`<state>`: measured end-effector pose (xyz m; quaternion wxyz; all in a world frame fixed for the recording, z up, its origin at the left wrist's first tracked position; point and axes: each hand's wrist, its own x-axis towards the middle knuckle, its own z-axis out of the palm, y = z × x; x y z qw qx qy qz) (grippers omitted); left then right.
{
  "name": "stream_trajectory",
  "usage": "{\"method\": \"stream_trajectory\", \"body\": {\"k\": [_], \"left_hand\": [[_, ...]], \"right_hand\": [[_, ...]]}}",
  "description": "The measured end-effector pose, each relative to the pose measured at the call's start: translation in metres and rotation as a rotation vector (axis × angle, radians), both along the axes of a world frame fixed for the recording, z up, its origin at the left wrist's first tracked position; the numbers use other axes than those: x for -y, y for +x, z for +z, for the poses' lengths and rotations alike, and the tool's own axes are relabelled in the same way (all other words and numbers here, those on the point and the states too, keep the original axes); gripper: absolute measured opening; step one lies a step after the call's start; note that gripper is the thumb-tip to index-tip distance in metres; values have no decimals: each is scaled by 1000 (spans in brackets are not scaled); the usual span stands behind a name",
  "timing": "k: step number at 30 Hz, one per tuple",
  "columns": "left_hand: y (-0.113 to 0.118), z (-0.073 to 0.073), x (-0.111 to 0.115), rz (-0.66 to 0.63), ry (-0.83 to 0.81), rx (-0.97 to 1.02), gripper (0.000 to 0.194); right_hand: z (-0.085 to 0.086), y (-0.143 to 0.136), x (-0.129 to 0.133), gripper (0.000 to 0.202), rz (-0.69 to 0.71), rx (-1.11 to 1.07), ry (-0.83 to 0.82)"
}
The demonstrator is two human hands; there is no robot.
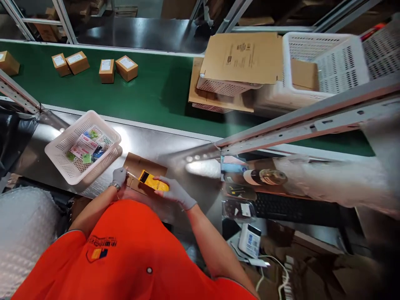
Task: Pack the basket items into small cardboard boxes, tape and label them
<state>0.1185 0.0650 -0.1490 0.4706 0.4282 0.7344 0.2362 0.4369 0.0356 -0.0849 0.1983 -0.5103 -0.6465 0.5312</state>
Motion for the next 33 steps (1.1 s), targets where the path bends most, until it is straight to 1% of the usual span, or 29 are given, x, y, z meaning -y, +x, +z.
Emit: {"method": "stream_trajectory", "body": {"k": [2,4,8,10,11,13,14,15,16,17,18,19,21,23,25,28,31,33], "left_hand": [[0,-1,-7,-54,-30,-156,56],[3,-3,-13,-132,-43,-277,53],[6,-4,-18,-275,-26,-447,39],[0,-3,-20,-302,-4,-544,35],[-5,-3,-21,-300,6,-598,40],[-18,-2,-21,-280,14,-700,60],[-23,-1,-21,-293,23,-731,64],[-27,-1,-19,-332,41,-746,63],[-27,-2,-15,-401,70,-744,61],[-25,-3,-11,-495,111,-724,63],[-20,-5,-5,-597,159,-692,68],[-12,-7,1,-704,195,-664,77],[5,-14,12,-877,206,-631,99],[17,-22,19,-978,164,-632,114],[22,-28,21,-1014,126,-638,121],[19,-31,19,-1032,124,-632,123],[14,-29,18,-1041,117,-623,124],[14,-29,19,-1031,127,-604,121]], "right_hand": [[-6,2,-7,67,57,104,14],[-14,-3,-14,66,87,177,3],[-25,-20,-26,64,79,260,-46],[-26,-27,-28,62,72,283,-73],[-25,-29,-29,62,71,285,-84],[-23,-31,-29,62,69,284,-106],[-21,-32,-29,62,69,283,-115],[-20,-32,-30,62,71,283,-121],[-19,-32,-30,63,73,283,-125],[-18,-32,-30,63,75,284,-125],[-17,-32,-31,63,77,285,-121],[-17,-33,-32,63,79,285,-116],[-17,-34,-33,63,82,284,-105],[-16,-36,-34,63,88,290,-95],[-14,-35,-35,62,96,309,-92],[-6,-27,-39,62,150,392,-94],[9,-20,-47,63,260,553,-118],[20,-23,-54,60,308,627,-134]]}}
